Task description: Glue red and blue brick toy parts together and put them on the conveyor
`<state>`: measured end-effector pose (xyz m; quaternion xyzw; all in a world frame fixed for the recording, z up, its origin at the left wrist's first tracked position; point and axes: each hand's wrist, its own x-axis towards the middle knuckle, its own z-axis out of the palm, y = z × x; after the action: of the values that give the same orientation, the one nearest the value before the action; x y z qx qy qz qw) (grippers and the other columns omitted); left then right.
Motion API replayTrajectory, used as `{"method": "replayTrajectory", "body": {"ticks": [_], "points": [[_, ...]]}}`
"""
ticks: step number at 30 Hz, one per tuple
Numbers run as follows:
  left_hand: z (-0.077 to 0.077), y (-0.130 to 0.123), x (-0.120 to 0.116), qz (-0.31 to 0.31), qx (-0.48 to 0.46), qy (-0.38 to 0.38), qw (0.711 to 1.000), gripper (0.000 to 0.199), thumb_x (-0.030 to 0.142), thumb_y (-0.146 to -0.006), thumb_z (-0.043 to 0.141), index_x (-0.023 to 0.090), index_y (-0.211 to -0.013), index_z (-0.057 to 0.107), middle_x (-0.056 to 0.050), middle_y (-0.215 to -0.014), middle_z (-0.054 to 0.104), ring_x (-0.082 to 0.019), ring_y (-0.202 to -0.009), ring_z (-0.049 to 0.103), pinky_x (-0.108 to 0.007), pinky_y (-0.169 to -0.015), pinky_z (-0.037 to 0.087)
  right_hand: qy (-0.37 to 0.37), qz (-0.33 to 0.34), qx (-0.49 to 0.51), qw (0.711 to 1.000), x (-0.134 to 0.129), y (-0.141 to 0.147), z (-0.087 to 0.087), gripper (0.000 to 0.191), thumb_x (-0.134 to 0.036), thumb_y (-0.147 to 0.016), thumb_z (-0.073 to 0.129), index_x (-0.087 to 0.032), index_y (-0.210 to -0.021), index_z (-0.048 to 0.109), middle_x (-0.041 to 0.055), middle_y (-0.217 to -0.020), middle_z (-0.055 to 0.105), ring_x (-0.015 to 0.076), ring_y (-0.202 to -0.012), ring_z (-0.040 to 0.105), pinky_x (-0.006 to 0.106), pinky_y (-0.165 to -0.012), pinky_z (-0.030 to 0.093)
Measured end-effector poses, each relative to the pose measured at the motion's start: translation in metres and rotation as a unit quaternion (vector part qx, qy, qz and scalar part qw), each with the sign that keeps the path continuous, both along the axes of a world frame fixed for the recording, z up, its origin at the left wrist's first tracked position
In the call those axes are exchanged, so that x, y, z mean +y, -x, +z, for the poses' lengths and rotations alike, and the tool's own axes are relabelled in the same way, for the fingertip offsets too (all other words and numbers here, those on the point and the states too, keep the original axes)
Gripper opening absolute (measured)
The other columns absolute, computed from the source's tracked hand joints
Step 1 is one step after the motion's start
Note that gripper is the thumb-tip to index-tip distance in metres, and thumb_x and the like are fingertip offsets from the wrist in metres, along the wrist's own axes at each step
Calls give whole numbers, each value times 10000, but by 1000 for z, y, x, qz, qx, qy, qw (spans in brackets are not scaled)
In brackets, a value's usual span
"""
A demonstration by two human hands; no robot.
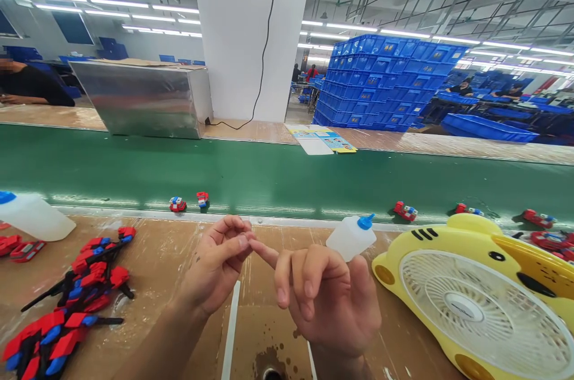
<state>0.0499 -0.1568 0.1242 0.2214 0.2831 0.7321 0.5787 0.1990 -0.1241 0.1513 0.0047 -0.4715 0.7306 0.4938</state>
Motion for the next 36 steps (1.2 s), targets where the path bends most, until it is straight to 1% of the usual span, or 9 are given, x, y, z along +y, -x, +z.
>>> {"method": "replayTrajectory", "body": {"ticks": [3, 5, 9, 11, 14, 18, 25, 32, 36], "points": [[-5, -13, 2, -60, 3, 24, 998, 229, 80, -670, 821, 135, -820, 657, -12, -769, 665, -88, -737, 650, -178, -732, 512, -5, -23, 18, 1000, -2, -3, 2, 530, -606, -938, 357, -253, -657, 636, -51, -368, 264, 162, -443, 429, 490, -845, 524], [-6, -15, 5, -65, -10, 24, 998, 240, 96, -658, 837, 135, -817, 660, -16, -763, 669, -93, -751, 655, -184, -752, 514, -12, -60, 8, 998, 2, -2, 0, 435, -546, -930, 461, -248, -665, 635, -52, -387, 310, 159, -480, 461, 461, -842, 526], [-1, 0, 6, 81, -16, -23, 996, 251, 123, -649, 848, 175, -829, 681, 8, -855, 677, -86, -781, 667, -203, -817, 528, -43, -205, -95, 973, 18, 16, -18, 123, -276, -846, 693, -226, -735, 681, -16, -611, 590, 161, -658, 584, 374, -794, 518], [1, 7, 5, 139, -3, -41, 989, 248, 134, -647, 851, 195, -817, 682, 22, -882, 673, -84, -780, 669, -212, -832, 534, -58, -242, -164, 955, 24, 29, -29, 35, -233, -813, 735, -218, -800, 706, 8, -730, 654, 164, -712, 603, 322, -719, 505], [1, 8, 3, 155, 25, -63, 986, 224, 137, -664, 843, 207, -797, 678, 26, -889, 663, -89, -788, 676, -216, -831, 537, -75, -212, -203, 953, 22, 44, -41, 38, -238, -816, 736, -219, -841, 714, 21, -788, 679, 165, -747, 616, 302, -707, 498], [-2, 2, 3, 145, 48, -70, 986, 211, 142, -675, 841, 210, -793, 680, 18, -900, 650, -101, -806, 681, -211, -805, 539, -74, -194, -168, 964, 14, 49, -43, 22, -236, -831, 721, -234, -853, 719, 40, -897, 722, 193, -866, 656, 332, -809, 512], [-7, -1, 3, 147, 76, -74, 983, 197, 146, -690, 833, 212, -809, 690, 8, -925, 641, -93, -797, 663, -211, -802, 534, -42, -185, -142, 971, 11, 45, -43, 12, -231, -825, 725, -225, -834, 719, 20, -851, 718, 174, -806, 646, 311, -781, 511], [-11, -4, 1, 179, 142, -91, 969, 182, 158, -712, 823, 222, -831, 702, -6, -942, 647, -126, -819, 672, -260, -826, 548, 63, -113, -88, 988, 9, 48, -40, 59, -230, -772, 746, -215, -764, 690, -2, -777, 667, 153, -778, 580, 295, -777, 462], [-12, -10, -2, 242, 227, -105, 937, 149, 163, -741, 799, 229, -842, 711, -25, -942, 660, -166, -860, 685, -299, -844, 560, 130, -90, -67, 985, 8, 50, -35, 98, -209, -696, 727, -203, -664, 635, -23, -670, 567, 142, -697, 495, 280, -706, 423]]}}
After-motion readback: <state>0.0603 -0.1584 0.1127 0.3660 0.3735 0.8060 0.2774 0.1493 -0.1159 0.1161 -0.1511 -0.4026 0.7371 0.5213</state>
